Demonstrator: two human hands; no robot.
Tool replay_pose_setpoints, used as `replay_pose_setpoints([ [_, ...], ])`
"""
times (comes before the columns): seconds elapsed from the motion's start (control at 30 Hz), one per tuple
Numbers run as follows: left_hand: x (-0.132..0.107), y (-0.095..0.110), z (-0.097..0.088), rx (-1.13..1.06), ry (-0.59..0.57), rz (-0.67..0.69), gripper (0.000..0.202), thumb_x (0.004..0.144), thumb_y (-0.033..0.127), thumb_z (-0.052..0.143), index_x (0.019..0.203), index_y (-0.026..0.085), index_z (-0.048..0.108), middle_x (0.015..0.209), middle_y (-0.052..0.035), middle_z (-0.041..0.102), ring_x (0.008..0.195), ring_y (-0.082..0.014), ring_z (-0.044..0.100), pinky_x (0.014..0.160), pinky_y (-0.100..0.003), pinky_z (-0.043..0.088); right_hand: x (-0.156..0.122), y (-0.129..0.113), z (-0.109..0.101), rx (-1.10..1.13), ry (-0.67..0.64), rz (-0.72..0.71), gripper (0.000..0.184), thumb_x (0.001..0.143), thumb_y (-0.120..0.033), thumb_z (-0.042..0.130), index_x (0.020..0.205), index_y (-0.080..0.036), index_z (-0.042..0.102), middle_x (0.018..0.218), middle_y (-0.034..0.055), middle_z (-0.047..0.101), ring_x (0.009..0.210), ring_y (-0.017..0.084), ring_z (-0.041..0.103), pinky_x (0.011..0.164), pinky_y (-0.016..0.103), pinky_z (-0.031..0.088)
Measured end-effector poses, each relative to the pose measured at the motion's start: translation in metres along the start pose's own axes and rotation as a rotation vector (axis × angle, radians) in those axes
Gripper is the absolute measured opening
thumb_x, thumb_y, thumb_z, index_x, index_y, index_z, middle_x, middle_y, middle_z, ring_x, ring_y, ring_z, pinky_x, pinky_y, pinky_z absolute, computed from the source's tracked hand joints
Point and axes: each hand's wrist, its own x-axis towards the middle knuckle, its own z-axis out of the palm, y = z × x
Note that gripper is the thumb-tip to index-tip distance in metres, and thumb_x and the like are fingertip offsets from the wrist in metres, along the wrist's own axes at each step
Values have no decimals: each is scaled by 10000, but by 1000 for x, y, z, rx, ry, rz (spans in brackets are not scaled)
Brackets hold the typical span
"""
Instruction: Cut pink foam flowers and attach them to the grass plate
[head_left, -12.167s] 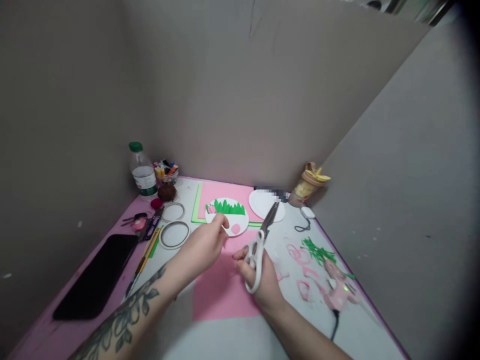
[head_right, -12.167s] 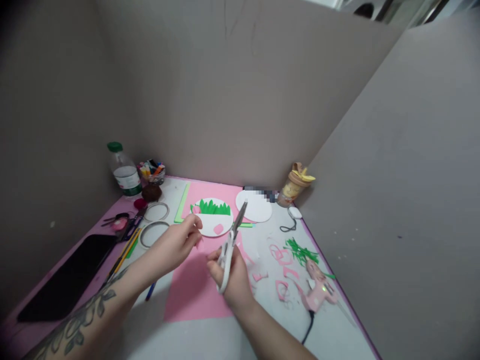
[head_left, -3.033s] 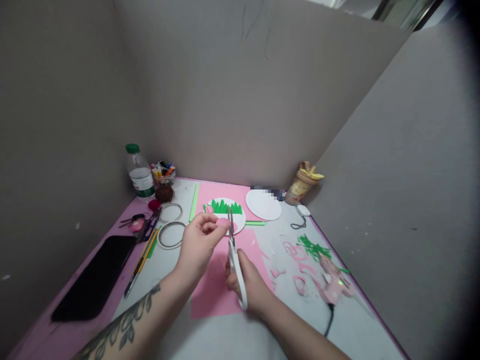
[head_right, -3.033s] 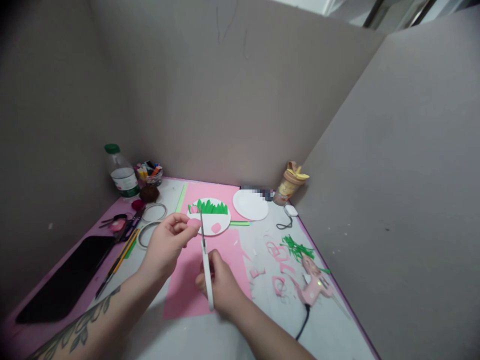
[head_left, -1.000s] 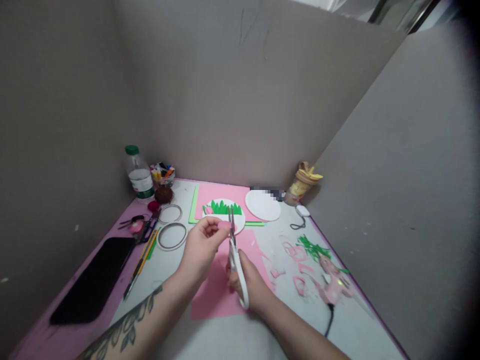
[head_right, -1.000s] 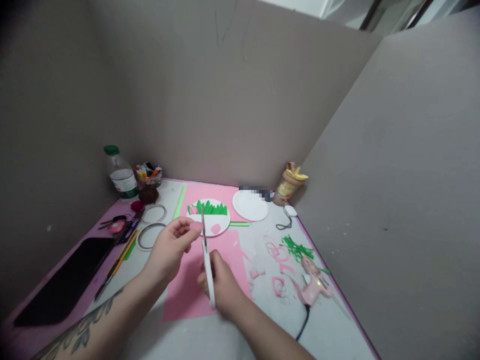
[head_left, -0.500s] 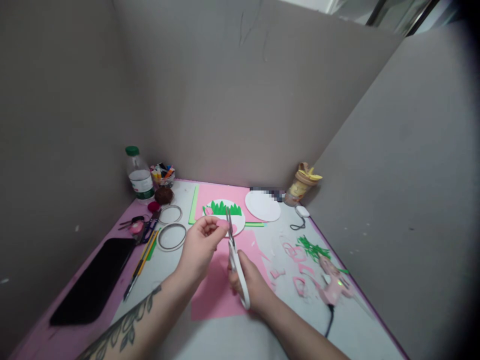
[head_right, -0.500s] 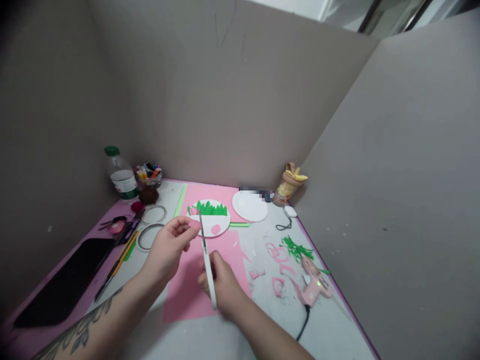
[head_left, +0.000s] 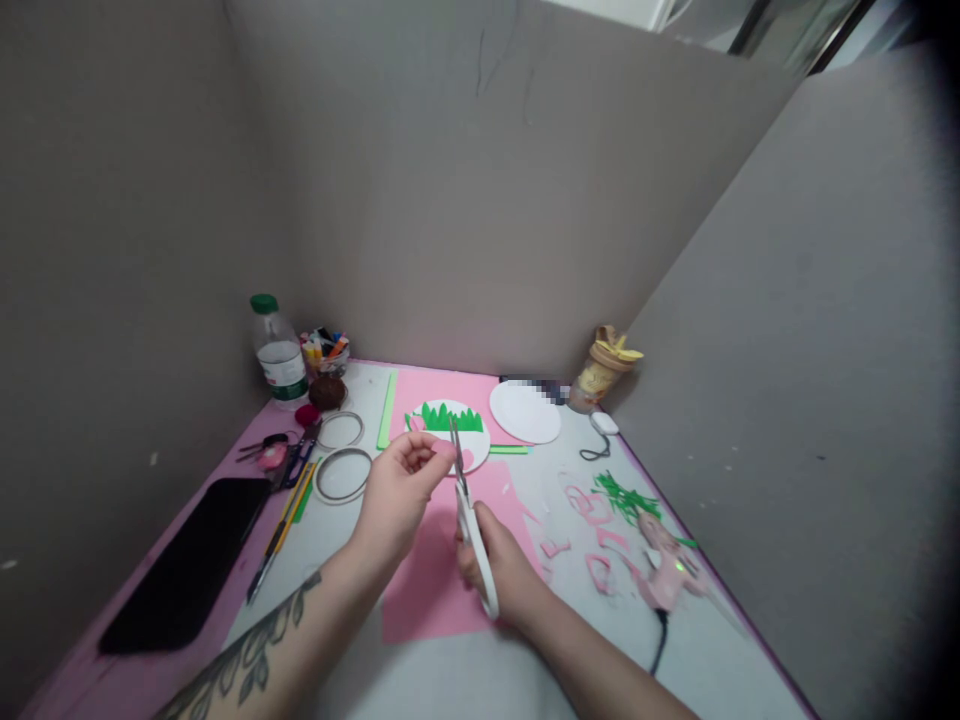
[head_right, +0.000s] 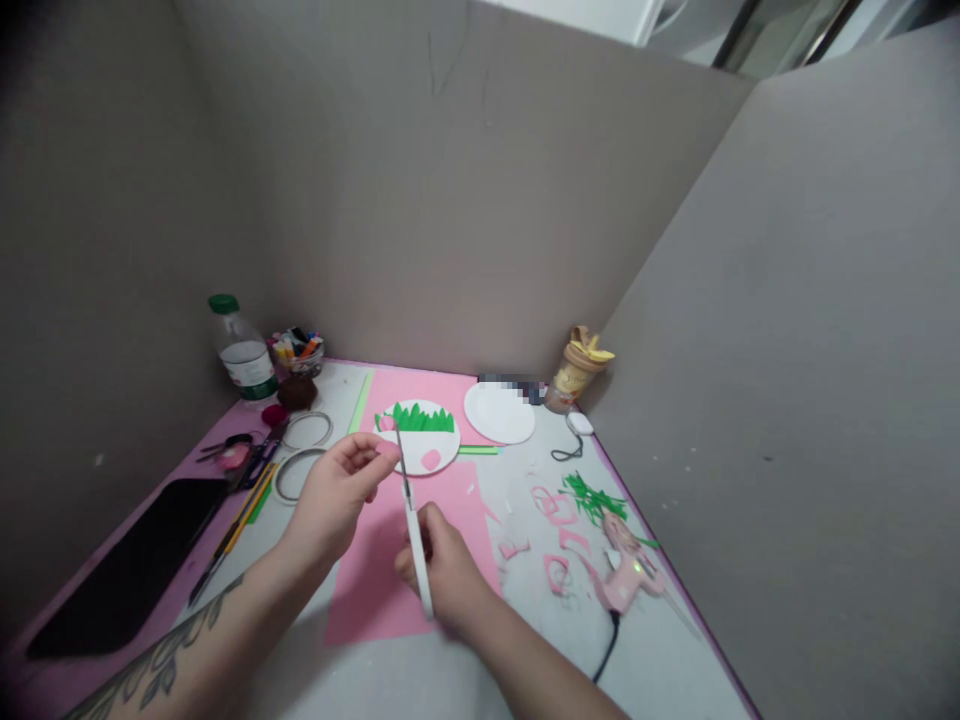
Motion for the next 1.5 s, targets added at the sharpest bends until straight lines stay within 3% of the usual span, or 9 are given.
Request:
replay_pose_setpoints([
  [0.4, -2, 2, 1, 41, -14, -3, 159, 685, 244, 722, 745, 156, 603, 642, 33, 598, 519, -56, 477, 468, -173, 323, 1, -1, -3, -53, -5, -34, 156, 729, -173, 520, 814, -218, 397, 663, -67, 434, 523, 87, 397, 479, 209, 330],
  [0.67, 0, 2, 1, 38, -3, -7, 182, 674, 255, 726, 756, 154, 598, 621, 47, 565, 501, -49, 450, 474, -175, 328, 1, -5, -3, -38, -5, -12, 165, 705, -129, 493, 798, -218, 388, 642, -72, 431, 511, 85, 405, 475, 206, 324],
  [1.0, -1, 0, -2, 67, -63, 19, 207, 693, 287, 732, 771, 147, 601, 671, 14, 608, 625, -84, 541, 570, -179, 392, 3, 3, -4, -46, -1, -46, 181, 712, -129, 502, 827, -219, 396, 672, -68, 434, 530, 87, 403, 484, 208, 328],
  [1.23, 1, -1, -4, 63, -35, 10, 228, 686, 286, 735, 808, 153, 596, 681, 21, 597, 591, -75, 515, 514, -172, 353, 2, -5, -6, -47, -15, -48, 163, 717, -177, 516, 799, -219, 382, 659, -65, 432, 526, 90, 404, 489, 216, 337],
  [1.5, 2, -3, -4, 56, -24, 21, 228, 680, 300, 740, 796, 165, 597, 684, 23, 600, 601, -84, 533, 529, -175, 380, 2, -4, -4, -31, 0, 0, 175, 687, -130, 493, 791, -217, 382, 616, -78, 428, 505, 83, 386, 474, 203, 314],
])
